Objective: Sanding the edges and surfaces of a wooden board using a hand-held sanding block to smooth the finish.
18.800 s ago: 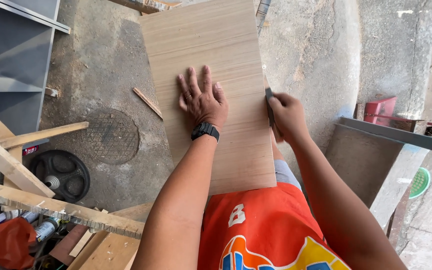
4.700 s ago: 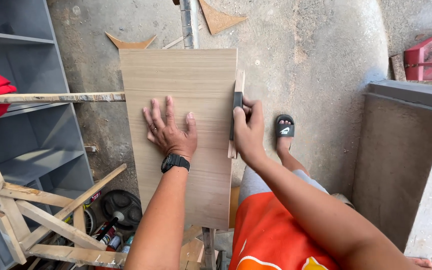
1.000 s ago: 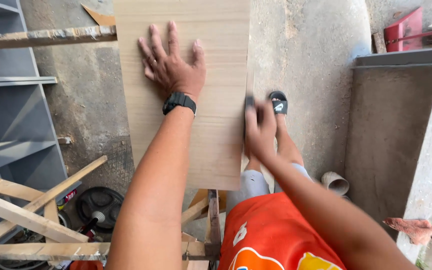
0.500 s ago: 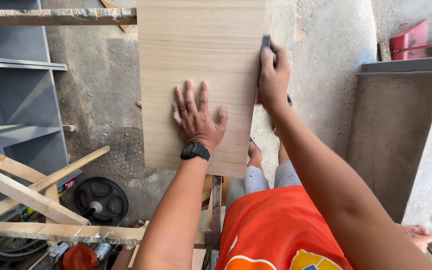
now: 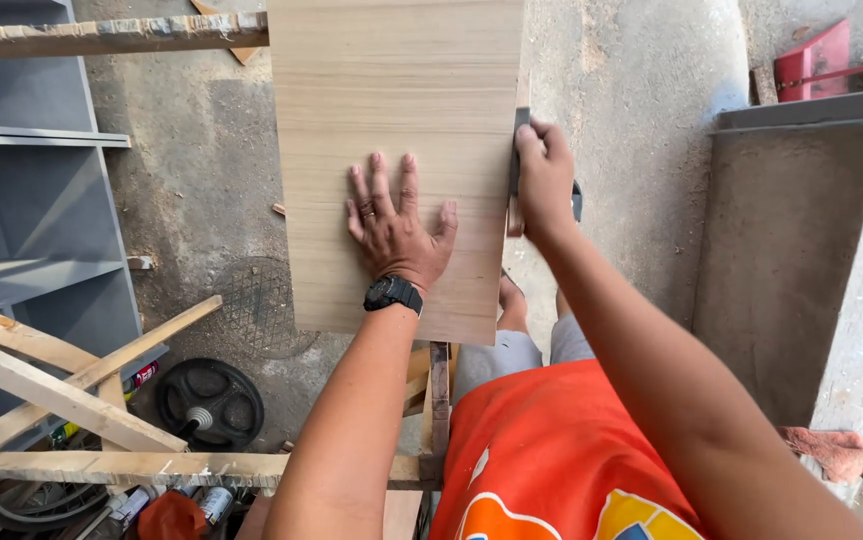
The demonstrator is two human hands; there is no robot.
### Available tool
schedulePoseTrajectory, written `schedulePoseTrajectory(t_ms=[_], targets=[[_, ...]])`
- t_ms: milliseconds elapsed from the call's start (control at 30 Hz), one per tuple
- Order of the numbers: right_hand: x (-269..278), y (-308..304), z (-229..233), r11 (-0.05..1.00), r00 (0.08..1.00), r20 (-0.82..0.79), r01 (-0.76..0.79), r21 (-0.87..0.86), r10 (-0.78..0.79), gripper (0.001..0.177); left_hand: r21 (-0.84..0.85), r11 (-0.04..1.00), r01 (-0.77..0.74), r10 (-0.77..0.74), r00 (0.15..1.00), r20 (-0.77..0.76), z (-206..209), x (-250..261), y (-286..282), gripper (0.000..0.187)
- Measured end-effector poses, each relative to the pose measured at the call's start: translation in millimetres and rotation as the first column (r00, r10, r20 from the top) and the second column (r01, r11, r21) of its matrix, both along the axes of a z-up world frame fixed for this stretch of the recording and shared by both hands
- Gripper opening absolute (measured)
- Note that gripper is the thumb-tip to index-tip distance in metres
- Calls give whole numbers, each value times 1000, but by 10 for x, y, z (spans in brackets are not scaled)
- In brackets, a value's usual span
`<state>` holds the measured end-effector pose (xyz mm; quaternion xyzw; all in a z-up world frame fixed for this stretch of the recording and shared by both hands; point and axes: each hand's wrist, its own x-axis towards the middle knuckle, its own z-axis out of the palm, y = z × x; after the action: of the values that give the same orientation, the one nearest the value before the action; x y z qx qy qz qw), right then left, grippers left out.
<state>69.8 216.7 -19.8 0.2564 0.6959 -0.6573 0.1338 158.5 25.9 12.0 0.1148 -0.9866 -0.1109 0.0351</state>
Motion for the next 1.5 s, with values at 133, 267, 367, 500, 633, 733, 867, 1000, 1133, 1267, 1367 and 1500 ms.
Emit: schedulePoseTrajectory(t_ms=[133, 267, 367, 500, 633, 733, 867, 1000, 1133, 1267, 1367, 1500], targets=[[715, -71, 482, 992, 999, -46, -24, 121, 30, 37, -10, 1000, -2, 1, 1000, -30, -36, -120, -5, 88], [217, 83, -9, 953, 982, 121, -174, 246, 148, 43, -27, 1000, -5, 4, 1000, -17, -63, -52, -16, 90], [-575, -23, -456, 993, 998, -54, -4, 116, 10, 37, -28, 1000, -7, 7, 1000, -19, -69, -57, -16, 88], [84, -159, 384, 991, 993, -119, 13, 135, 3, 45, -26, 1000, -1, 0, 1000, -24, -62, -73, -22, 89], [702, -110, 598, 983, 999, 10, -40, 178, 39, 44, -23, 1000, -5, 5, 1000, -10, -37, -35, -17, 89], [15, -37, -3, 990, 999, -19, -33, 134, 36, 43, -26, 1000, -2, 1, 1000, -23, -59, -77, -40, 88], [-635, -141, -228, 996, 999, 33, 12, 90, -15, 47, -21, 1000, -3, 3, 1000, -28, -45, -51, -21, 87], [282, -109, 605, 903, 932, 307, -290, 317, 191, 62, -5, 1000, -4, 4, 999, -32, -44, -87, -4, 88], [254, -106, 301, 994, 1000, -19, 6, 111, -4, 35, -19, 1000, -6, 5, 1000, -28, -73, -78, -37, 89], [-632, -119, -240, 997, 998, 6, 56, 55, -57, 35, -29, 1000, -3, 3, 1000, -26, -46, -58, -11, 88], [-190, -194, 527, 987, 999, -33, 6, 163, -1, 48, -24, 1000, -5, 5, 1000, -16, -56, -71, -27, 88], [719, -87, 622, 983, 999, 49, -26, 181, 18, 43, -14, 1000, -12, 12, 1000, -15, -79, -58, -9, 90]])
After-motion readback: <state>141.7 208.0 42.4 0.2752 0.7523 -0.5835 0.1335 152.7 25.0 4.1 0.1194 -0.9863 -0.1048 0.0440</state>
